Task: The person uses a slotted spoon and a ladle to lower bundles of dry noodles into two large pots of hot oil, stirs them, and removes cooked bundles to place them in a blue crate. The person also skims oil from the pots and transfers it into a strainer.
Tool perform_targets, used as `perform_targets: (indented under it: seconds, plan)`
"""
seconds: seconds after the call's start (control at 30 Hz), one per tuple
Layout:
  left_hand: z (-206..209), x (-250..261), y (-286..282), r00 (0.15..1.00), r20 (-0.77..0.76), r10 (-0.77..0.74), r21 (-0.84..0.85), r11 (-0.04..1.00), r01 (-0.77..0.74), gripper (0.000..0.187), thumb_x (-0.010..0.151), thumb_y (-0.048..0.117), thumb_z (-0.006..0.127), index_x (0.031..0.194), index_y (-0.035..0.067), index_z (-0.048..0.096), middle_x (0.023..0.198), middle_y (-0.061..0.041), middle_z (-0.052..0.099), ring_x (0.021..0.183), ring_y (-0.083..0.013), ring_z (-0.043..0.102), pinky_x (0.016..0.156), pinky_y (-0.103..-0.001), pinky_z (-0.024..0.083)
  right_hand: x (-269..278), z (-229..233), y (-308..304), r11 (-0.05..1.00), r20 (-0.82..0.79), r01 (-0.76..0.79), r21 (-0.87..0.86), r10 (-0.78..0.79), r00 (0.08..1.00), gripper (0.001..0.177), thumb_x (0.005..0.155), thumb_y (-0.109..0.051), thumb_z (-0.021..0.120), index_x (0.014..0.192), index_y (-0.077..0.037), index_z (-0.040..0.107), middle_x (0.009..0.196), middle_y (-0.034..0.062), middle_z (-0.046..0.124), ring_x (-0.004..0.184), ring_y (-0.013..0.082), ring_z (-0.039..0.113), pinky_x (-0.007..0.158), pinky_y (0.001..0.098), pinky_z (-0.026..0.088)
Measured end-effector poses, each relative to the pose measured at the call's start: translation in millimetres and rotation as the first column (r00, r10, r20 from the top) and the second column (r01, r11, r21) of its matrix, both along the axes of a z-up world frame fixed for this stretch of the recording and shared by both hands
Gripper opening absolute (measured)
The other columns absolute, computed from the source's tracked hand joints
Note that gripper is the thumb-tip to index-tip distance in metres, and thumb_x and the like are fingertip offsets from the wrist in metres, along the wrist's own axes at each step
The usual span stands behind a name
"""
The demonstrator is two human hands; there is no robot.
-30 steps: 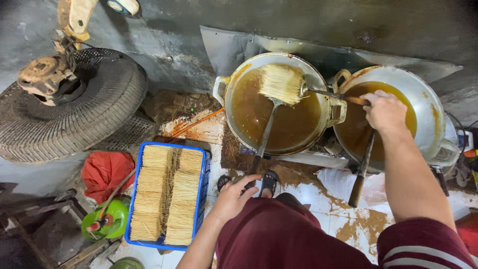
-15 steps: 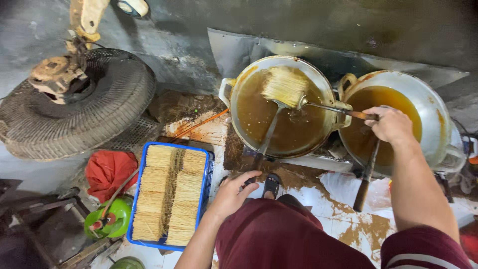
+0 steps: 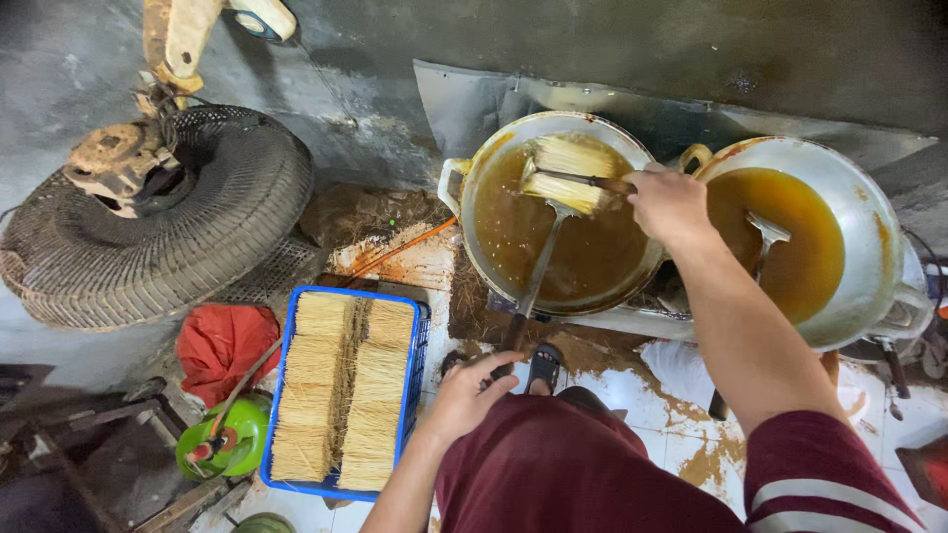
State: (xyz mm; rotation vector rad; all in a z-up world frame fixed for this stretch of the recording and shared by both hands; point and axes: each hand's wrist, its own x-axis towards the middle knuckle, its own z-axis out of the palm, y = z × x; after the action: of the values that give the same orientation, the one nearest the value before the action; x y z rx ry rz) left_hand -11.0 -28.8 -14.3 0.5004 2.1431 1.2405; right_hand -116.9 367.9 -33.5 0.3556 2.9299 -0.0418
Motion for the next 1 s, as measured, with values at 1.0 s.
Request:
perform_targets:
  seconds: [1.0]
  plan:
    - [5,4,9,0.998,0.045,-0.032,0.086,0.996,0.028,0.036,0.087,0.021,0.078,0.123,0.019,0.073,0.096,-0.012,0.078,0.077,-0.0230,0.071,0.076,-0.034,0.058,77,-50,6,0.928,-0.052,0.318,-0.196,-0.333,0.941,0.031,0.098,-0.034,0.056,0.120,-0.024,0.076,0.109,0.0198,0.074,0.100,0.0438,0.069,0.091,0.0518,0.055]
